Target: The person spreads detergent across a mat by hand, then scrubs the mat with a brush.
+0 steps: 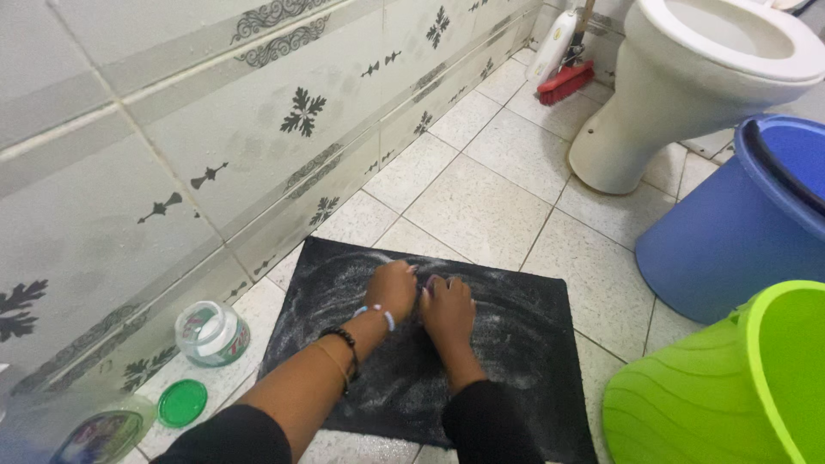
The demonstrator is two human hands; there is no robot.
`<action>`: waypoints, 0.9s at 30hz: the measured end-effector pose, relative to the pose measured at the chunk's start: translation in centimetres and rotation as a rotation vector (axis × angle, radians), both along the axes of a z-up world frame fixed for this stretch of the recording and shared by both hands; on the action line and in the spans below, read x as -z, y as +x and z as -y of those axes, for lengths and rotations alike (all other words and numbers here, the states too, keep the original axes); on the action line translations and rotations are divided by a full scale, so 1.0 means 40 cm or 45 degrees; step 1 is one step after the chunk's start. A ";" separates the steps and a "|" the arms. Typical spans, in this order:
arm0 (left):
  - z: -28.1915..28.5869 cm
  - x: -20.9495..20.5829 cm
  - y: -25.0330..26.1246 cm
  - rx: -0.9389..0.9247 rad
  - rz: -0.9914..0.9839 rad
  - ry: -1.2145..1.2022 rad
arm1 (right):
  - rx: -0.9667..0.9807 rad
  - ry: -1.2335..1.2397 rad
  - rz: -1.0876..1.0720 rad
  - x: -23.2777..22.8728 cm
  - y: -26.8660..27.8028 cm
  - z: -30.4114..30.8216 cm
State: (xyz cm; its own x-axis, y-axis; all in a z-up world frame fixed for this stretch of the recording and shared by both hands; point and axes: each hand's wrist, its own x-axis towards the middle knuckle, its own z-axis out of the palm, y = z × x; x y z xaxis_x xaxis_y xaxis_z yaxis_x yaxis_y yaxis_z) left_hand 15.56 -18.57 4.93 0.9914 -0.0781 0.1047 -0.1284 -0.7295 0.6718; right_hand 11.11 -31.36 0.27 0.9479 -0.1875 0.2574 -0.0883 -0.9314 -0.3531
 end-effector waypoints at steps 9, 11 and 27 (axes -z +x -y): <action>-0.097 0.109 0.074 -0.136 -0.456 -0.383 | -0.091 0.278 0.265 0.080 -0.055 0.049; -0.108 0.099 0.068 -0.063 -0.518 -0.695 | 0.121 0.579 0.260 0.074 -0.056 0.053; 0.030 -0.311 -0.326 0.568 -0.321 -0.164 | 0.129 -0.243 0.210 -0.124 0.051 0.048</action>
State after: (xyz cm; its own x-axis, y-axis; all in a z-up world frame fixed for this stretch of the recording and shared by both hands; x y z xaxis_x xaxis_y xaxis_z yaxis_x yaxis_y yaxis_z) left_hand 2.50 -19.77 17.35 0.8603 -0.5008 -0.0959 -0.2306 -0.5499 0.8027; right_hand 13.14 -33.29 5.25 0.8692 -0.2125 0.4465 -0.1405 -0.9719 -0.1890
